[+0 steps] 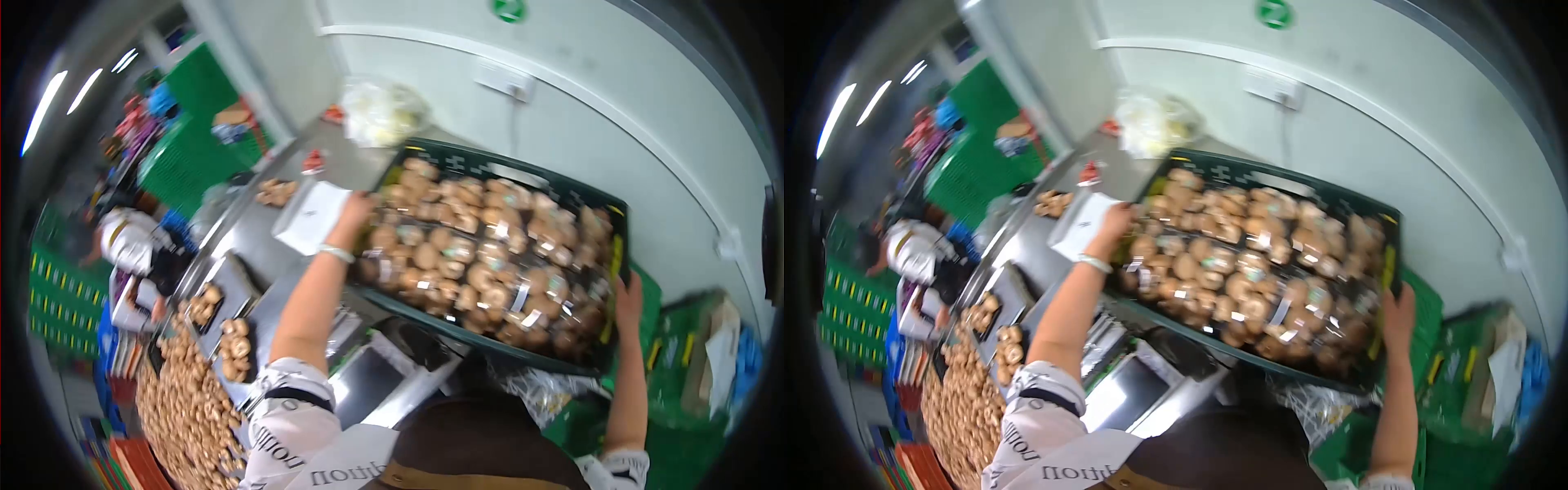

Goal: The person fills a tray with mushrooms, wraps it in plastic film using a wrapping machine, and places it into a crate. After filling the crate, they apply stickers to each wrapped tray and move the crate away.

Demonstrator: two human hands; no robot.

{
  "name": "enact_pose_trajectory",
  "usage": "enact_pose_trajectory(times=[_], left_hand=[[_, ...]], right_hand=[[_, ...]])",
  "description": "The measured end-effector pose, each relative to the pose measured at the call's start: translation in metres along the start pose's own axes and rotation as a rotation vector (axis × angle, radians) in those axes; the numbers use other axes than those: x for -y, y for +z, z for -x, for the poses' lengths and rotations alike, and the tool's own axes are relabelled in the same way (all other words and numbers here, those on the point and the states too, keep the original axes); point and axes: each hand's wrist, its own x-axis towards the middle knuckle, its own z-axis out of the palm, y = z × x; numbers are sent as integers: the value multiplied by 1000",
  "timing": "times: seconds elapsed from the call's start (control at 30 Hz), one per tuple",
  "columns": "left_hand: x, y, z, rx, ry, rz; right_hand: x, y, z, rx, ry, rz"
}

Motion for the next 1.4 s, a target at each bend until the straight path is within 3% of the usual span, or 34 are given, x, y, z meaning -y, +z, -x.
enact_pose_trajectory(times=[0.07, 0.17, 0.27, 0.33, 0.4, 0.47, 0.53, 0.67, 0.77, 0.8, 0.93, 0.97, 1.07, 1.13, 1.4], left_hand=[[5, 2, -7, -19, 9, -90], [22, -7, -16, 24, -101, -261], [-6, -4, -12, 66, -332, -139], [-33, 0, 0, 90, -332, -136], [-19, -6, -9, 159, -227, -199], [8, -14, -32, 140, -432, -122], [-9, -5, -29, 60, -412, -382], [-40, 17, -25, 101, -396, -266], [-79, 78, -22, 214, -305, -211], [-95, 100, -19, 264, -269, -188], [-153, 168, 17, 482, -138, -107], [-168, 179, 26, 538, -102, -88], [-201, 197, 58, 689, -38, -34], [-230, 201, 101, 756, 18, -20], [-308, 214, 271, 1101, 217, 7]], right_hand=[[41, -14, 5, 21, 78, -28], [26, -8, 1, 143, 219, -134], [35, -10, 7, 43, 214, -215], [33, -11, 4, 196, 425, -423], [29, -5, 7, 148, 386, -439], [39, -14, 7, 153, 421, -452], [28, -4, 8, 133, 388, -453], [39, -20, 11, 193, 510, -591], [34, -23, 15, 168, 463, -542], [14, 5, 14, 148, 410, -466], [-7, 19, 22, 190, 468, -542], [1, 15, 39, -165, 353, -593], [41, -56, 90, -46, 502, -726], [29, -95, 142, -80, 525, -750], [28, -225, 378, -542, 614, -810]])
